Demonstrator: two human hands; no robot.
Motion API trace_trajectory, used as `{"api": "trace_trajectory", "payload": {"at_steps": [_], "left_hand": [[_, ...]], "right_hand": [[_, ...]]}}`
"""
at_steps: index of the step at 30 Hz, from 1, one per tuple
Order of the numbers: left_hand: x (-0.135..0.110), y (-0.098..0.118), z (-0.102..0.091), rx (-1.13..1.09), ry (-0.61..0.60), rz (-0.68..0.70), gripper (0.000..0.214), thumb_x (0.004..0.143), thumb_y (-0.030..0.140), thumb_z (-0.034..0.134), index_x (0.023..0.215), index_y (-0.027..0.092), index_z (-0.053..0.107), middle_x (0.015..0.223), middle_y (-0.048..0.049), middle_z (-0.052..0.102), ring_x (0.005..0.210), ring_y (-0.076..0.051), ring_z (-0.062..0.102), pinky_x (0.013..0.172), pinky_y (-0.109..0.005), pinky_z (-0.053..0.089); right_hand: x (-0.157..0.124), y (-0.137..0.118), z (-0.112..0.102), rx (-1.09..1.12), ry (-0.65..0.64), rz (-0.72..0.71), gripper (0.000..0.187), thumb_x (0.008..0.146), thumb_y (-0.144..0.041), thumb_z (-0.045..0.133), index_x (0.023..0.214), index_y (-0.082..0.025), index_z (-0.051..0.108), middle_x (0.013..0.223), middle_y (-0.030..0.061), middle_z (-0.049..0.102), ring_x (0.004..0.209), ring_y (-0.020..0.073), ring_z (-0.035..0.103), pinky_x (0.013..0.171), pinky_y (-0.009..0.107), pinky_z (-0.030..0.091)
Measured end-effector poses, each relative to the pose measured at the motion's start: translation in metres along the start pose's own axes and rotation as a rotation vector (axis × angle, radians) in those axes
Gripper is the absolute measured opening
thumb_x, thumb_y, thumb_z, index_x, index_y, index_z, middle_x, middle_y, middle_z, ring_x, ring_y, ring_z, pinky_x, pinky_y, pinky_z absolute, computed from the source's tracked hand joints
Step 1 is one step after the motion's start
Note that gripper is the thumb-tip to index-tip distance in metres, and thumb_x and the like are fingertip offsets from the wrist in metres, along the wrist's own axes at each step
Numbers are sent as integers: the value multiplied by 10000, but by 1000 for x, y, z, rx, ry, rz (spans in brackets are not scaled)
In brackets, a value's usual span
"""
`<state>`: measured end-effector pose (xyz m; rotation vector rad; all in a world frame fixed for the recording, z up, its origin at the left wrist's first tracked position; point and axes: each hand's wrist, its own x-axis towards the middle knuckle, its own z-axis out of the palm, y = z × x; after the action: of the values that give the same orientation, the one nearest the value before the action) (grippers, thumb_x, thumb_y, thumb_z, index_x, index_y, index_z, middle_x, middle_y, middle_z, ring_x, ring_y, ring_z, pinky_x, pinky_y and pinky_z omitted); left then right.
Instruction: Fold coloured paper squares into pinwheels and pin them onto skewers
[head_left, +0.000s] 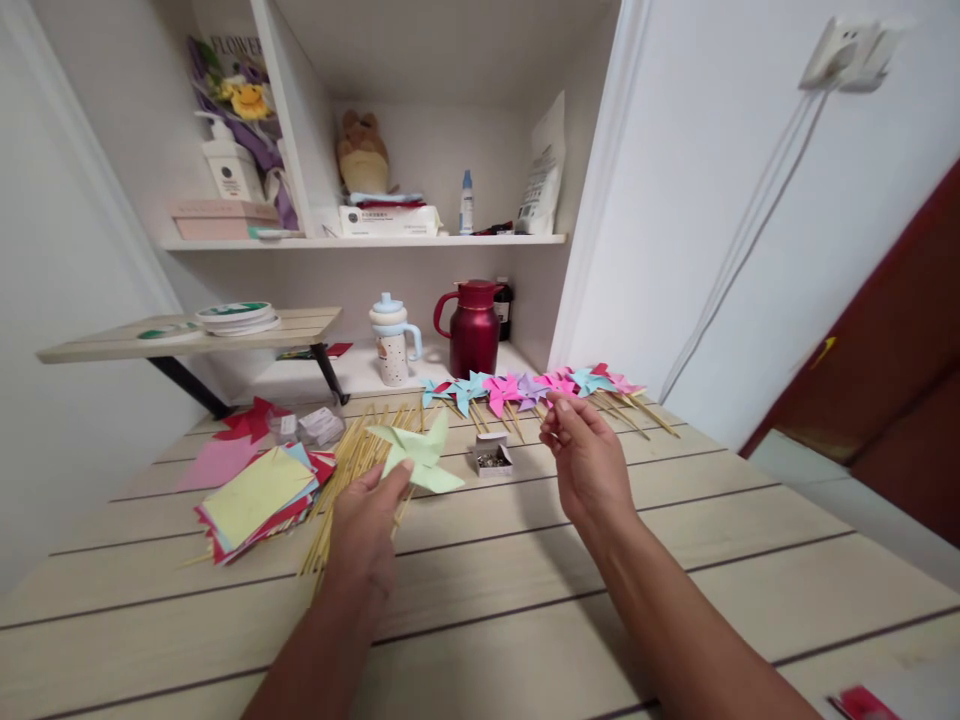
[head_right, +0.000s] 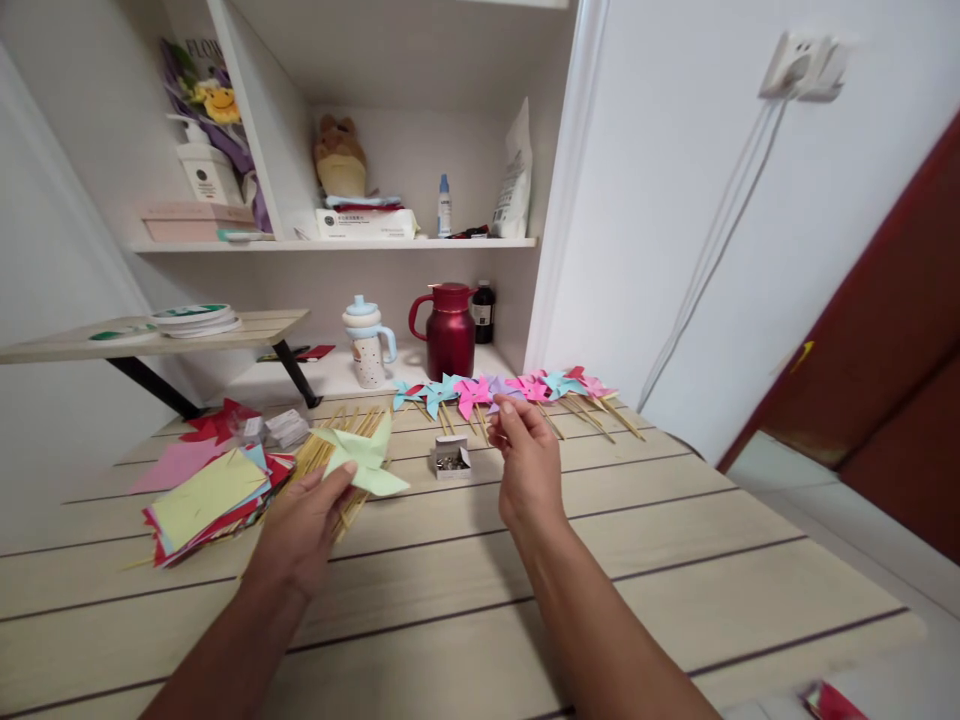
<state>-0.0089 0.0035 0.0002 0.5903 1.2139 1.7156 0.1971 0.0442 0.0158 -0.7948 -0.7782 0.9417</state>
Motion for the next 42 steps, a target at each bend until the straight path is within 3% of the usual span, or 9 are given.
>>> {"api": "trace_trajectory", "payload": {"at_steps": [5, 7, 9, 13, 18, 24, 30, 37, 42], "left_hand": [[-5, 26, 24, -154, -35, -12, 102, 770, 46, 674, 779, 137, 720, 861, -41, 735, 798, -103, 677, 780, -197, 536], [-7, 32, 36, -182, -71, -1, 95, 772, 50, 673, 768, 134, 716, 859, -42, 726, 812, -106, 665, 778, -198, 530], [-7, 32, 48, -207, -87, -7, 83, 765, 64, 685, 747, 141, 712, 862, -39, 719, 829, -113, 657, 764, -196, 524], [-7, 12, 56, -230, -43, -58, 90, 749, 70, 694, 755, 157, 718, 887, -30, 714, 818, -114, 647, 722, -188, 507], [-6, -21, 43, -226, 82, -148, 105, 724, 58, 700, 719, 163, 699, 835, -17, 691, 755, -109, 631, 702, -201, 499], [-1, -32, 40, -225, 114, -161, 114, 715, 87, 709, 759, 192, 699, 913, -18, 707, 863, -130, 647, 715, -199, 499], [1, -32, 40, -216, 84, -170, 84, 715, 119, 710, 766, 185, 697, 945, -35, 712, 924, -155, 652, 722, -210, 503], [-8, -28, 41, -224, 39, -190, 44, 728, 153, 704, 756, 186, 692, 961, -25, 711, 965, -150, 636, 753, -211, 501], [-8, -25, 39, -212, 77, -203, 75, 719, 135, 693, 757, 200, 689, 923, -9, 699, 913, -144, 635, 724, -205, 500]], "right_hand": [[22, 3, -16, -187, -9, -59, 314, 794, -472, 638, 973, -216, 667, 643, -50, 506, 552, 113, 439, 536, 243, 376], [28, 8, -15, -326, -85, -75, 297, 812, -468, 599, 930, -207, 678, 616, -49, 514, 548, 118, 431, 533, 240, 363], [32, 12, -13, -500, -246, -67, 247, 781, -425, 626, 796, -189, 698, 610, -31, 570, 546, 120, 455, 524, 241, 359], [40, 17, -13, -857, -533, -81, 117, 658, -259, 709, 566, -190, 685, 560, -19, 626, 542, 128, 502, 528, 241, 342], [45, 24, -18, -1120, -631, -195, 155, 751, -185, 613, 658, -206, 736, 721, 25, 709, 671, 165, 588, 617, 262, 384], [49, 38, -9, -1255, -754, -299, 152, 786, -172, 636, 757, -233, 772, 820, 45, 722, 786, 192, 634, 702, 274, 425], [50, 47, -8, -1335, -863, -355, 246, 755, -67, 646, 762, -278, 772, 818, 20, 726, 822, 194, 632, 686, 262, 409], [49, 45, -11, -1360, -891, -353, 286, 748, -38, 617, 770, -283, 763, 816, 12, 722, 800, 184, 625, 637, 255, 369], [52, 52, -15, -1311, -842, -313, 225, 757, -69, 619, 725, -253, 745, 808, 19, 722, 811, 190, 632, 666, 257, 400]]}}
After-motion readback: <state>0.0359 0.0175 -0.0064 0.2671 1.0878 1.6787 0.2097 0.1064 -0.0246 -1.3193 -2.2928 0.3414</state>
